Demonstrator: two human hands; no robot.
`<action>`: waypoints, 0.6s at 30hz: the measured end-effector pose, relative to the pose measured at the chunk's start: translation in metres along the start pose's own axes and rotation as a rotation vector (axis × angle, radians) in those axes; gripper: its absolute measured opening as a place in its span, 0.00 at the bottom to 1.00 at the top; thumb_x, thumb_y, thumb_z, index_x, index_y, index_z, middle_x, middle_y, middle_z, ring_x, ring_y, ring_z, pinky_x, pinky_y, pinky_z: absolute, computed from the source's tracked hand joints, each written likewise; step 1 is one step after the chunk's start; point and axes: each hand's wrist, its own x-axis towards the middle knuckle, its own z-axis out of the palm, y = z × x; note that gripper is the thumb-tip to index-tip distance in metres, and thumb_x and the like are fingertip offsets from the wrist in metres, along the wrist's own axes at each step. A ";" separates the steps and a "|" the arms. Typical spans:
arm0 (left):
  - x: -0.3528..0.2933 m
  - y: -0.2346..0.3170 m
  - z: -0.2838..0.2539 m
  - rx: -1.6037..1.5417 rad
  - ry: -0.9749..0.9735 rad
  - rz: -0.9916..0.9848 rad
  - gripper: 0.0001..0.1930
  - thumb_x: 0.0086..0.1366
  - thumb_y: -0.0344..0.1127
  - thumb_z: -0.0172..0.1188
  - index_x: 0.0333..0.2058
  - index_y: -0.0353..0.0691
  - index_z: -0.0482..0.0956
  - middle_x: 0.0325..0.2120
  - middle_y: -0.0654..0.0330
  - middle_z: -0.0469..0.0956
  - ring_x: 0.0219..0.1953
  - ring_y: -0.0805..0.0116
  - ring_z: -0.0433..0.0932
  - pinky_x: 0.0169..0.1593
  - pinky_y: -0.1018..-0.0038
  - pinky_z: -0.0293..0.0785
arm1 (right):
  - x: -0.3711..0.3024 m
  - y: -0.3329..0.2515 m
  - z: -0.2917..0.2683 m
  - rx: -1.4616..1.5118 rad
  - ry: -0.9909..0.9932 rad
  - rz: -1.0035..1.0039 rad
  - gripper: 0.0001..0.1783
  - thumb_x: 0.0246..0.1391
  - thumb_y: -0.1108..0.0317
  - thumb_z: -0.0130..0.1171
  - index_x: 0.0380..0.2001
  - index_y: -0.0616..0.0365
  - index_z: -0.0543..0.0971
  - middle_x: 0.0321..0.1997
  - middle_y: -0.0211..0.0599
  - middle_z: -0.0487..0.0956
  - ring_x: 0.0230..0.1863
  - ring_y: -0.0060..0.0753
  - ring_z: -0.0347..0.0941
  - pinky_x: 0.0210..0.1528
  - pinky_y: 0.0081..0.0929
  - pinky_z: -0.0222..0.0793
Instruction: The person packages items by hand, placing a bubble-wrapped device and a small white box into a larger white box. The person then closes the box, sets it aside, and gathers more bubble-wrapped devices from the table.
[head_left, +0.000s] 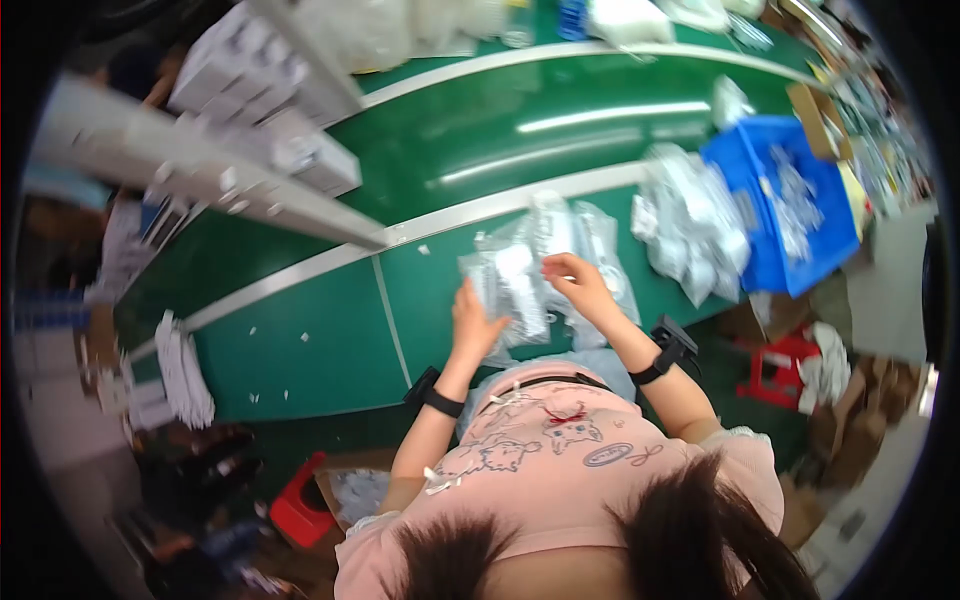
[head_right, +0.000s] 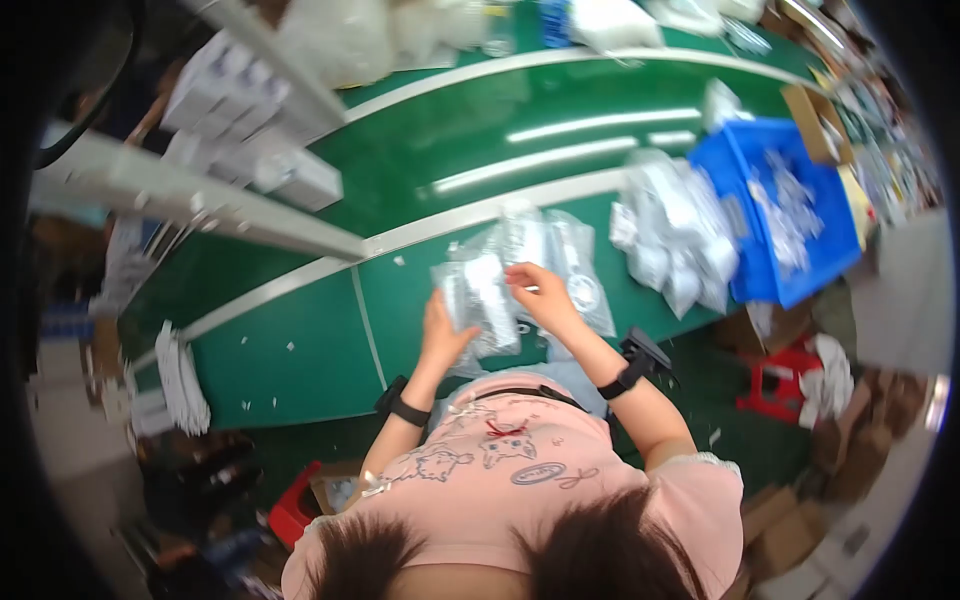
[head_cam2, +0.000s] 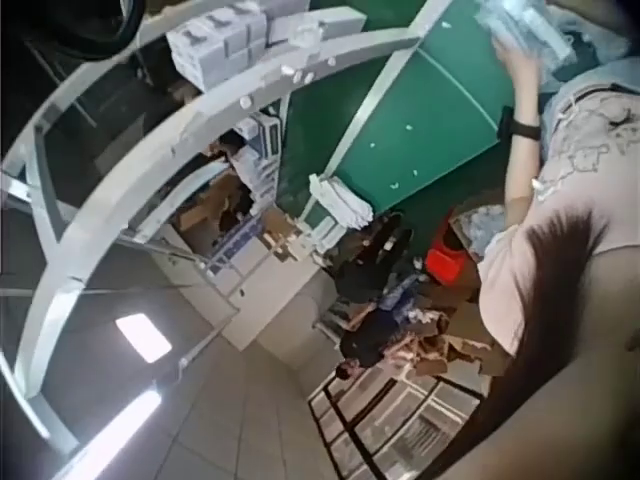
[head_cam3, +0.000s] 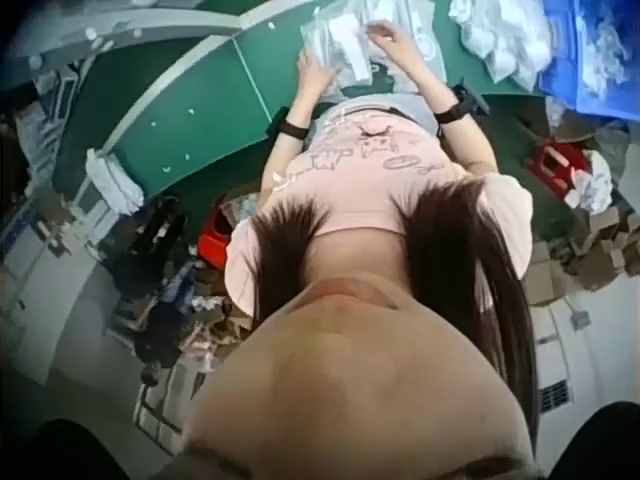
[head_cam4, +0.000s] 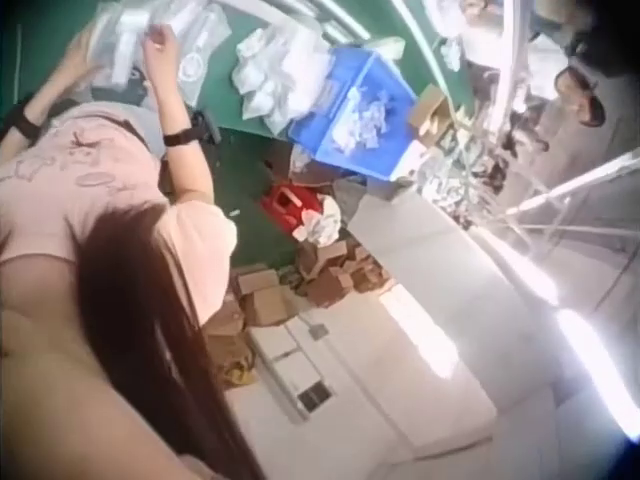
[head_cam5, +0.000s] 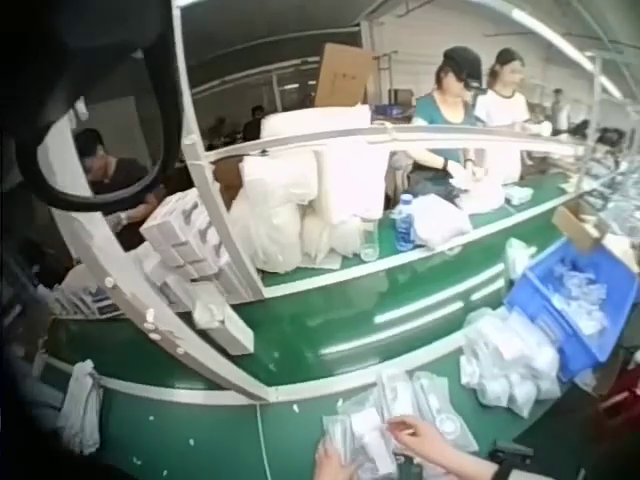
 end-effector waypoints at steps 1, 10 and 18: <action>0.006 0.002 -0.003 0.000 0.009 -0.035 0.48 0.36 0.34 0.69 0.53 0.27 0.50 0.50 0.39 0.57 0.52 0.47 0.59 0.56 0.65 0.55 | -0.002 0.001 -0.003 0.010 -0.002 0.018 0.15 0.46 0.76 0.50 0.41 0.60 0.71 0.37 0.33 0.75 0.41 0.26 0.71 0.41 0.20 0.65; 0.038 -0.020 -0.008 -0.326 -0.006 -0.092 0.43 0.36 0.26 0.65 0.53 0.34 0.53 0.48 0.50 0.61 0.51 0.58 0.62 0.53 0.69 0.59 | -0.043 0.026 -0.076 -0.597 0.611 -0.221 0.19 0.39 0.78 0.52 0.41 0.59 0.70 0.42 0.38 0.70 0.45 0.38 0.66 0.45 0.27 0.63; 0.057 -0.020 -0.012 -0.576 -0.121 -0.145 0.44 0.37 0.29 0.64 0.55 0.36 0.51 0.49 0.49 0.58 0.51 0.55 0.60 0.53 0.68 0.57 | -0.005 0.040 -0.100 -0.886 0.527 -0.376 0.22 0.36 0.79 0.52 0.40 0.57 0.70 0.43 0.43 0.68 0.47 0.44 0.63 0.49 0.33 0.59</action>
